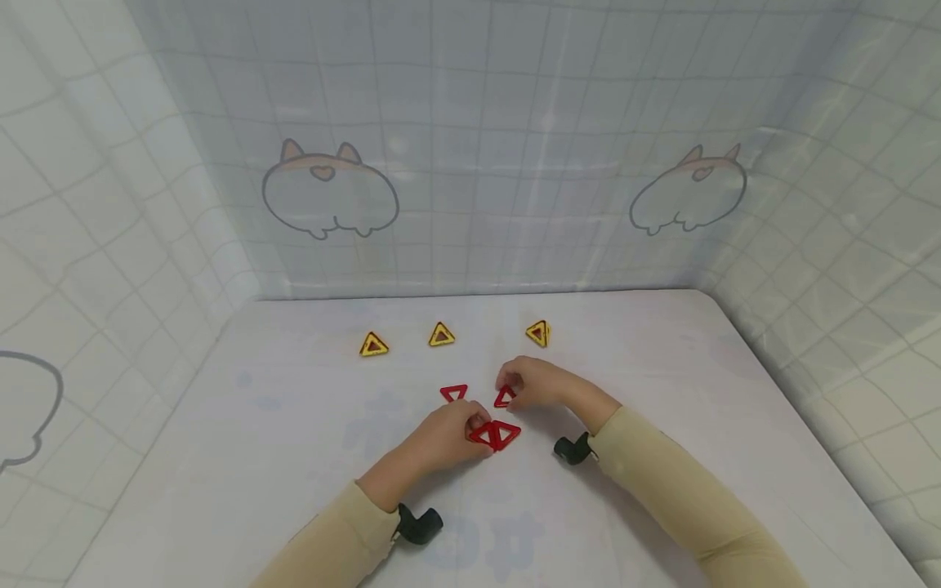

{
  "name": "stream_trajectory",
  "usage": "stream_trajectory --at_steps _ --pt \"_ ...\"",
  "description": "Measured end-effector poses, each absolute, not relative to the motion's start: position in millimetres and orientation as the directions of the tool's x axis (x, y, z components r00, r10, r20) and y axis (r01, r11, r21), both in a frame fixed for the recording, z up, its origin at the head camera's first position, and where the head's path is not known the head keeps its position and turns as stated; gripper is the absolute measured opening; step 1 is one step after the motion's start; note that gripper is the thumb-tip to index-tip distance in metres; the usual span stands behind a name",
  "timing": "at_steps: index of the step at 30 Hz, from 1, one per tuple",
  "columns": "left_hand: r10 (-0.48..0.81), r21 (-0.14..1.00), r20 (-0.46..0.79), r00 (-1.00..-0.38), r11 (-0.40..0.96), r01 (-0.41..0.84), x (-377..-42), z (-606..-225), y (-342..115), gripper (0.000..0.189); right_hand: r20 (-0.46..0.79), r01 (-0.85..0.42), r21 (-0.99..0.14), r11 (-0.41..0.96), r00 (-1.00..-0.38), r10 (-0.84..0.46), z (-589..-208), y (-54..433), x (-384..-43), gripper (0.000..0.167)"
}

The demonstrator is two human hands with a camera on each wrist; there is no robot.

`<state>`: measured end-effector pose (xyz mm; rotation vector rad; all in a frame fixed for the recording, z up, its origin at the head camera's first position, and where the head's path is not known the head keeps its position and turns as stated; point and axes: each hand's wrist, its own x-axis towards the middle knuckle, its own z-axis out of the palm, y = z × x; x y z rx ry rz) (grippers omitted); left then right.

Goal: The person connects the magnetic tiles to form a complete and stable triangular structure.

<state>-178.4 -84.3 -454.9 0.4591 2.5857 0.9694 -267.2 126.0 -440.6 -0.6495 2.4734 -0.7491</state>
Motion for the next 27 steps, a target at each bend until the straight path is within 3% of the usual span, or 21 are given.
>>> stream_trajectory --at_steps 8,19,27 --pt "0.388 0.675 -0.216 -0.896 0.723 0.15 -179.3 -456.0 -84.3 0.045 -0.311 -0.293 -0.589 0.753 -0.778 -0.546 -435.7 132.1 -265.5 0.026" --pt "0.371 0.661 -0.223 -0.902 0.737 0.14 -179.4 -455.0 -82.2 0.042 -0.307 -0.192 -0.614 0.765 -0.836 -0.456 -438.1 147.3 -261.7 0.025" --pt "0.352 0.658 -0.232 -0.907 0.743 0.12 -178.8 -454.1 -80.8 0.041 -0.331 -0.161 -0.654 0.739 -0.818 -0.471 -439.4 159.8 -258.0 0.033"
